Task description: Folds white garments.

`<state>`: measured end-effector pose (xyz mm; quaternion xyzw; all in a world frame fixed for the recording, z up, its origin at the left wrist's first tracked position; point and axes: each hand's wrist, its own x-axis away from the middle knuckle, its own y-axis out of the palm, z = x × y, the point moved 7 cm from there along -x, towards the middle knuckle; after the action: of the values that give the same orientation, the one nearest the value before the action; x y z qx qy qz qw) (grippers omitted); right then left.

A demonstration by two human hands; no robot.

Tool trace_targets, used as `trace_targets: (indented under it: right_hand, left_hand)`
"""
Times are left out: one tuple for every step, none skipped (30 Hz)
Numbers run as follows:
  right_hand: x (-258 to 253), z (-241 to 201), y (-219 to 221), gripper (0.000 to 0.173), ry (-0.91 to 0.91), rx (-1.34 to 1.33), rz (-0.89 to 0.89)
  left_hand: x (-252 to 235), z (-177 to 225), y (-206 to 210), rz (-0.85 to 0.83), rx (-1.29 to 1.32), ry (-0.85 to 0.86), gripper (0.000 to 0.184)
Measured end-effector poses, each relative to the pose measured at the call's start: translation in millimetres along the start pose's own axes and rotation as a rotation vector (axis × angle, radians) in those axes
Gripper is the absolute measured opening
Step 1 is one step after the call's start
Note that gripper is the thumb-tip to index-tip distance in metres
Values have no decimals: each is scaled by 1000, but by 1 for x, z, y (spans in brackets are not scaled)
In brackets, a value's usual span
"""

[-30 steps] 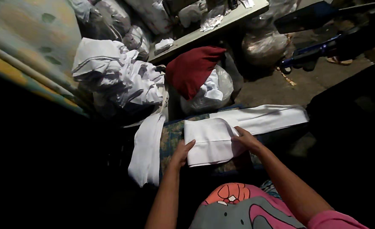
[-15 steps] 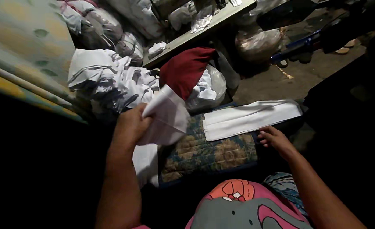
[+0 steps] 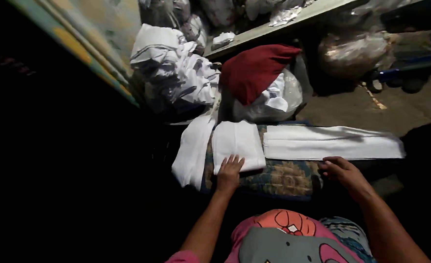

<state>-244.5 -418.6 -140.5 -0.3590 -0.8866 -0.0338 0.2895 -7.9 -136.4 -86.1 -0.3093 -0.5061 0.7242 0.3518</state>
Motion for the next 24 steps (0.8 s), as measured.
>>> trace_targets:
  right_hand:
    - [0, -3, 4, 32, -10, 2, -12]
    - [1, -6, 7, 31, -14, 11, -19]
    - [2, -10, 10, 31, -17, 28, -23]
    - [3, -13, 12, 31, -20, 43, -25]
    - [3, -15, 13, 31, -19, 53, -27]
    - [4, -16, 15, 31, -15, 62, -31]
    - [5, -17, 15, 32, -14, 71, -36]
    - [6, -16, 14, 32, -18, 76, -33]
    - [7, -15, 11, 32, -18, 72, -23]
    - [7, -13, 7, 32, -13, 62, -14]
    - [8, -10, 3, 33, -4, 53, -2]
    - [10, -7, -2, 33, 10, 42, 14]
    - [12, -4, -8, 33, 25, 36, 37]
    - [13, -1, -13, 33, 39, 36, 56]
    - [15, 2, -19, 33, 51, 33, 72]
    - [16, 7, -23, 34, 58, 33, 84]
    - [18, 10, -27, 34, 62, 32, 96]
    - [20, 14, -30, 34, 63, 31, 110]
    - [21, 17, -33, 34, 66, 28, 118]
    - [23, 21, -35, 34, 73, 17, 125]
    - [26, 25, -37, 34, 82, 8, 130]
    - [28, 29, -39, 34, 88, 3, 136]
    - [31, 31, -42, 34, 95, -3, 143]
    - [33, 33, -44, 34, 104, -7, 149]
  left_hand:
    - [-1, 2, -8, 61, 10, 5, 52]
    - [-1, 4, -16, 139, 12, 21, 52]
    - [0, 6, -22, 210, 6, 38, 53]
    - [1, 7, -23, 258, -3, 53, 53]
    - [4, 7, -21, 261, -7, 54, 53]
    - [8, 6, -15, 207, -7, 38, 52]
    - [12, 5, -6, 87, -2, -1, 48]
    - [17, 4, 4, -64, -8, -48, 49]
    - [20, 6, 11, -174, -20, -86, 59]
    - [21, 8, 14, -254, -24, -123, 71]
    - [20, 12, 13, -308, -9, -160, 77]
    - [16, 17, 10, -289, 15, -165, 76]
    - [10, 25, 7, -225, 43, -133, 71]
    - [1, 35, 5, -160, 74, -81, 64]
    - [-9, 48, 5, -120, 106, -25, 58]
    - [-20, 61, 7, -114, 134, 24, 53]
    - [-33, 76, 11, -140, 160, 61, 50]
    - [-46, 90, 17, -189, 173, 86, 49]
    - [-59, 104, 25, -244, 171, 100, 49]
    - [-72, 117, 34, -296, 158, 108, 52]
    - [-82, 128, 45, -338, 137, 121, 55]
    - [-90, 138, 57, -355, 113, 144, 60]
    - [-96, 145, 68, -379, 74, 155, 65]
    - [-100, 148, 78, -403, 29, 156, 68]
